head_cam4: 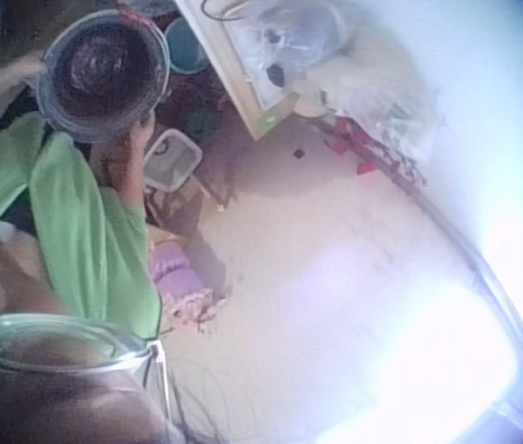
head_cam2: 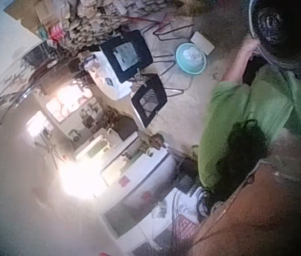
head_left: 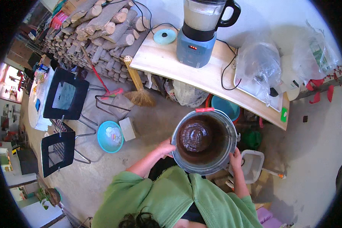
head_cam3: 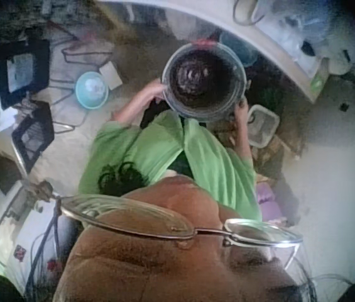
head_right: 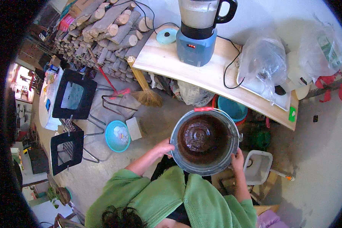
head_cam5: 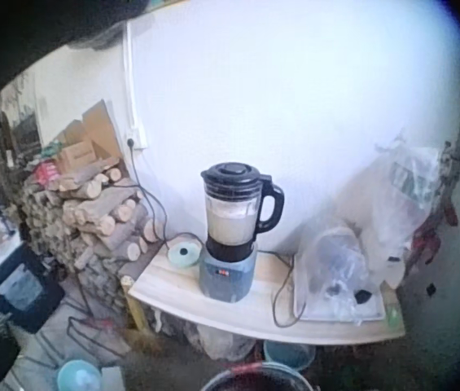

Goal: The person cleans a cabinet shelf with a cloth, then moves to a table to sort and bundle green vegetables. They place the vegetables into a metal pot containing a dark liquid and briefly operate an electric kettle.

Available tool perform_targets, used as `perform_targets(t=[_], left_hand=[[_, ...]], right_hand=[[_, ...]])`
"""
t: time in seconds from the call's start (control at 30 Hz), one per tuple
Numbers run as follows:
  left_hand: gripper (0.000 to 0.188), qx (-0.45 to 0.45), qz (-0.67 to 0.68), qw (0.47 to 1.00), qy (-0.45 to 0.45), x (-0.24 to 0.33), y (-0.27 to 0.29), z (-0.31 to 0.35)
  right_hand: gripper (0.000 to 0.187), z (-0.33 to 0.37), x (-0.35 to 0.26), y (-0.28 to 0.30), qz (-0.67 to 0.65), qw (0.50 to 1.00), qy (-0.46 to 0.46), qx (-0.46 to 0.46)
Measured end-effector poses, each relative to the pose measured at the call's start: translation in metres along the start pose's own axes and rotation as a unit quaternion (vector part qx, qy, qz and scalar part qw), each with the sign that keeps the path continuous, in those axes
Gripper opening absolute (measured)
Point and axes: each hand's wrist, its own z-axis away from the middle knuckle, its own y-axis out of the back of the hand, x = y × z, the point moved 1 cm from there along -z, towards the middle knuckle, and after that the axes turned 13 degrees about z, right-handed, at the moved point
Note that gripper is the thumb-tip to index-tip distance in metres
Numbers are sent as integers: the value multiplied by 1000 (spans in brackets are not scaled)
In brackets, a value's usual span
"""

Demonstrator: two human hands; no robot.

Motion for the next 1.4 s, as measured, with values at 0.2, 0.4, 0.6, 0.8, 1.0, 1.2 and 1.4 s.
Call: perform_targets(t=[0.2,0.4,0.6,0.8,1.0,1.2,1.4], left_hand=[[67,-19,-22,999,-24,6,-21,13],[55,-1,-5,1000,15,10,-14,15],[60,-45,-79,996,-21,10,-51,4],[66,-37,-52,998,22,28,-14,4],[65,-53,-68,996,17,33,-59,-5],[63,-104,-130,986,26,30,-73,-19],[59,-102,-145,983,48,28,-113,-28]], right_hand=[[50,37,-7,16,-27,999,-37,15],[49,16,-14,11,-3,1000,-31,4],[49,38,22,38,-35,995,-84,43],[48,27,14,5,-18,999,-27,27],[47,39,24,40,-52,994,-65,66],[47,98,69,39,-65,983,-112,129],[48,89,84,60,2,983,-83,165]])
